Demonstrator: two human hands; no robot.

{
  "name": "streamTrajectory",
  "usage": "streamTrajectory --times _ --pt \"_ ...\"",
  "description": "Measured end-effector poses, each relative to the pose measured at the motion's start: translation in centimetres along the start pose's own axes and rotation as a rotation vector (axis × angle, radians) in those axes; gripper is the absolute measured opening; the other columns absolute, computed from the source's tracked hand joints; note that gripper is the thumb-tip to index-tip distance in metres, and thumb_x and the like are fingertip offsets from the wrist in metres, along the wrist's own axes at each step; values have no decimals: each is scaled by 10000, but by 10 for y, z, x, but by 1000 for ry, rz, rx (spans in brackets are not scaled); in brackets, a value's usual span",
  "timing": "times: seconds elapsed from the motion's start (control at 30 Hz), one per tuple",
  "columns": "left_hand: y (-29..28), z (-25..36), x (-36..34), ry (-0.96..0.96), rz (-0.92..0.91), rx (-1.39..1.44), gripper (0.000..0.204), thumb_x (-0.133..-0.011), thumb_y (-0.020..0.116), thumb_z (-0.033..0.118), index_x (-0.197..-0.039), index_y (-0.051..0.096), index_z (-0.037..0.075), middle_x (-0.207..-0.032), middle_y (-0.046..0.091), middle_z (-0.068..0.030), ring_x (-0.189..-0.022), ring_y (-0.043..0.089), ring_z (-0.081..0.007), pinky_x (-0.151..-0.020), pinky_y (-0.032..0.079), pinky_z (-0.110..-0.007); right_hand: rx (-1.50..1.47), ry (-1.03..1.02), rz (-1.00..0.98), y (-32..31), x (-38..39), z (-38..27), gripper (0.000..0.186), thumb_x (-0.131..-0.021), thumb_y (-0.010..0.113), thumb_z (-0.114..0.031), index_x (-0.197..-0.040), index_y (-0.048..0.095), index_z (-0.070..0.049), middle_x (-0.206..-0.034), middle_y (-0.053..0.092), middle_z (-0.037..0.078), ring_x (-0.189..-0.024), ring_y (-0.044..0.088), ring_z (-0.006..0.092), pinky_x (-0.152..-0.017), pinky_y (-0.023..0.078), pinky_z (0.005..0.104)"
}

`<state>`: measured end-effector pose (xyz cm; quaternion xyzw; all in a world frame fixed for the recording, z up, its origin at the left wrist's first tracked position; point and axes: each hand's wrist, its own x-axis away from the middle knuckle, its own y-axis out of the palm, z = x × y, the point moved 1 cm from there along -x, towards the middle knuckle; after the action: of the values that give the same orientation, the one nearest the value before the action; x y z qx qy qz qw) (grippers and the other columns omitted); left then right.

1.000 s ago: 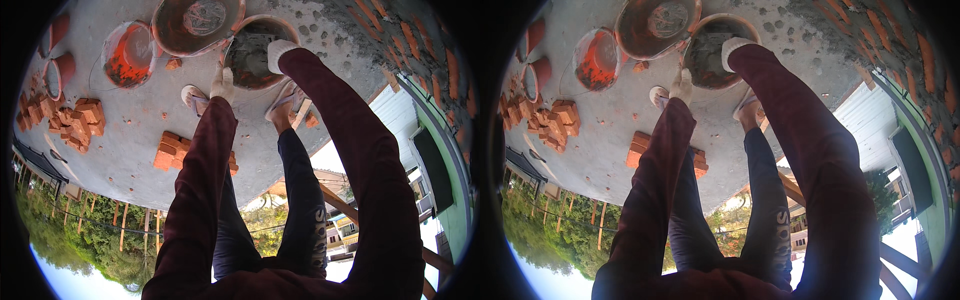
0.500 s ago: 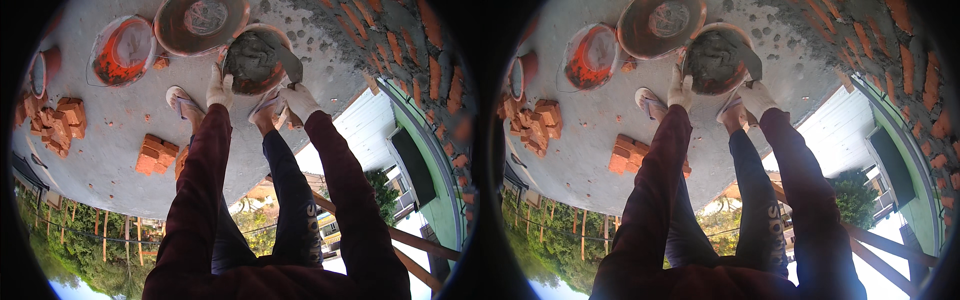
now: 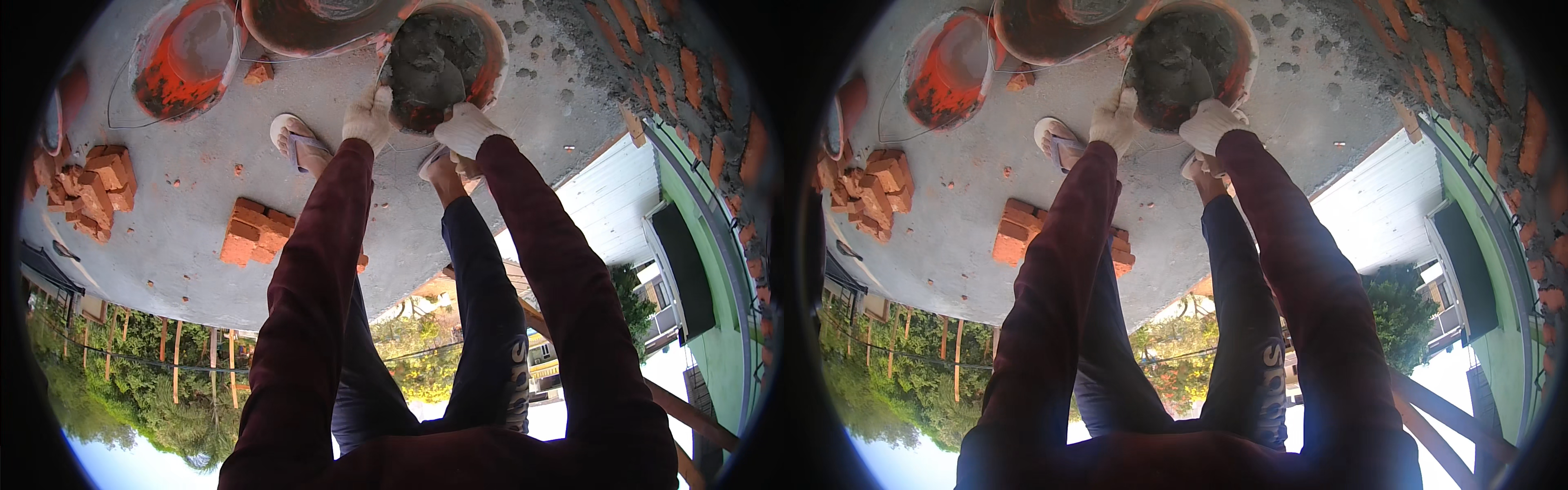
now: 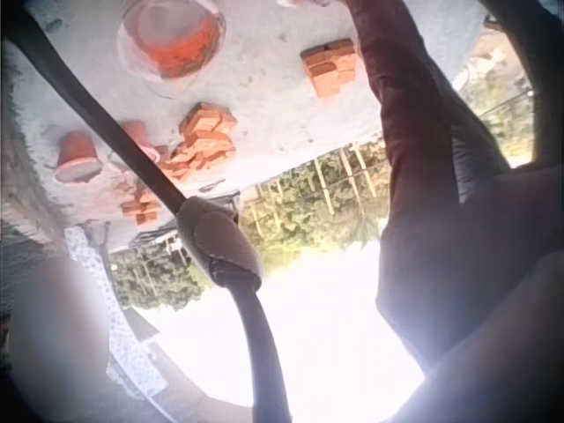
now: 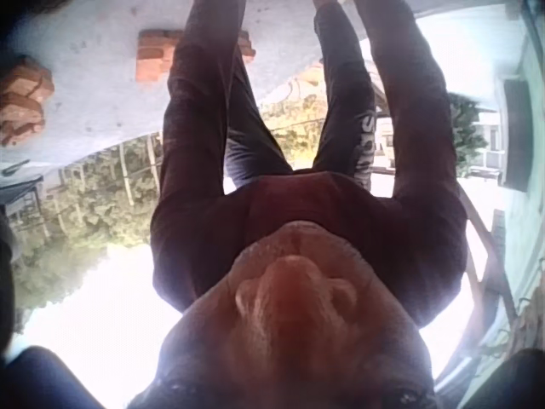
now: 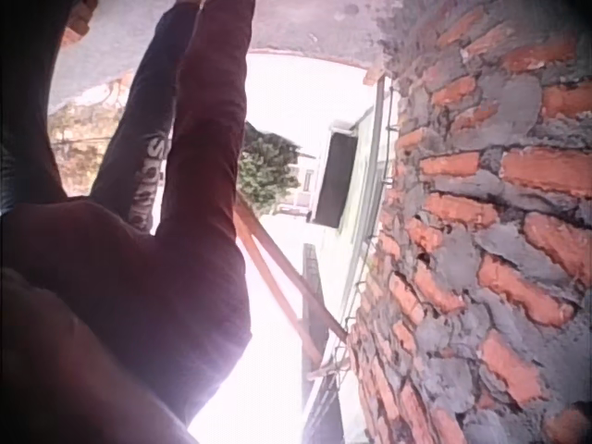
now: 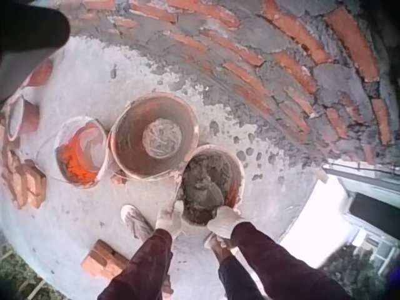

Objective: The person lays red bricks onto a partially built wall using a trowel to apply mortar. They repeatedly scoop mortar from a bucket, spread it on the bricks, and tap each brick into place along a guide string.

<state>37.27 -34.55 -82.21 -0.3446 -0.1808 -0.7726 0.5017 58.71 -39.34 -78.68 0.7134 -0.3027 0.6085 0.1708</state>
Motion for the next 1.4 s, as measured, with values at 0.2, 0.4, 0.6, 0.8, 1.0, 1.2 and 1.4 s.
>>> streamTrajectory --times 0.2,0.4,0.6,0.8,1.0,1.2,1.4 --pt "-10 0 8 -234 -33 358 403 -1084 549 304 -1402 615 65 -1017 713 -3 -887 627 -125 -807 511 -304 461 -63 78 -14 75 -44 419 -691 663 -304 -862 732 72 -879 704 324 -942 721 459 -889 544 495" --pt "-23 -7 -3 -81 -7 199 343 -1038 601 191 -1352 655 64 -935 701 8 -859 624 -114 -793 497 -275 -1032 262 32 -25 120 -56 213 -892 703 -219 -883 581 -44 -631 572 69 -465 575 205 -389 487 391" --pt "-16 -8 -9 -151 -16 4 342 -1003 638 224 -1285 692 38 -1033 760 -71 -991 668 -128 -886 497 -292 -1430 266 -76 -16 22 -34 112 -901 647 -151 -829 576 -102 -661 534 10 -494 515 154 -460 475 358" --pt "-21 -2 -7 -172 -87 80 366 -1019 625 258 -1294 685 23 -1031 755 -40 -957 656 -126 -871 492 -280 -1228 205 -226 -1 15 -40 131 -862 677 -145 -802 573 -89 -672 555 60 -498 522 183 -447 467 370" --pt "-27 9 -5 -353 -64 263 267 -1030 640 195 -1225 709 26 -969 691 29 -872 577 -55 -788 467 -219 265 -71 57 -10 44 -48 273 -794 600 -199 -839 755 21 -913 729 264 -917 725 432 -784 583 431" --pt "-30 3 -4 -194 -61 404 262 -1034 620 135 -1243 691 -5 -1061 683 45 -941 581 -43 -812 472 -212 67 111 219 -61 112 -56 455 -955 506 -275 -1249 547 70 -1122 689 316 -1091 676 462 -940 543 485" --pt "-12 24 -2 -224 -90 316 249 -1036 607 132 -1245 702 35 -1014 679 59 -881 571 -34 -790 469 -205 728 -55 163 -23 4 17 381 -959 606 -299 -1178 701 -2 -1137 730 219 -1093 704 379 -957 552 449"
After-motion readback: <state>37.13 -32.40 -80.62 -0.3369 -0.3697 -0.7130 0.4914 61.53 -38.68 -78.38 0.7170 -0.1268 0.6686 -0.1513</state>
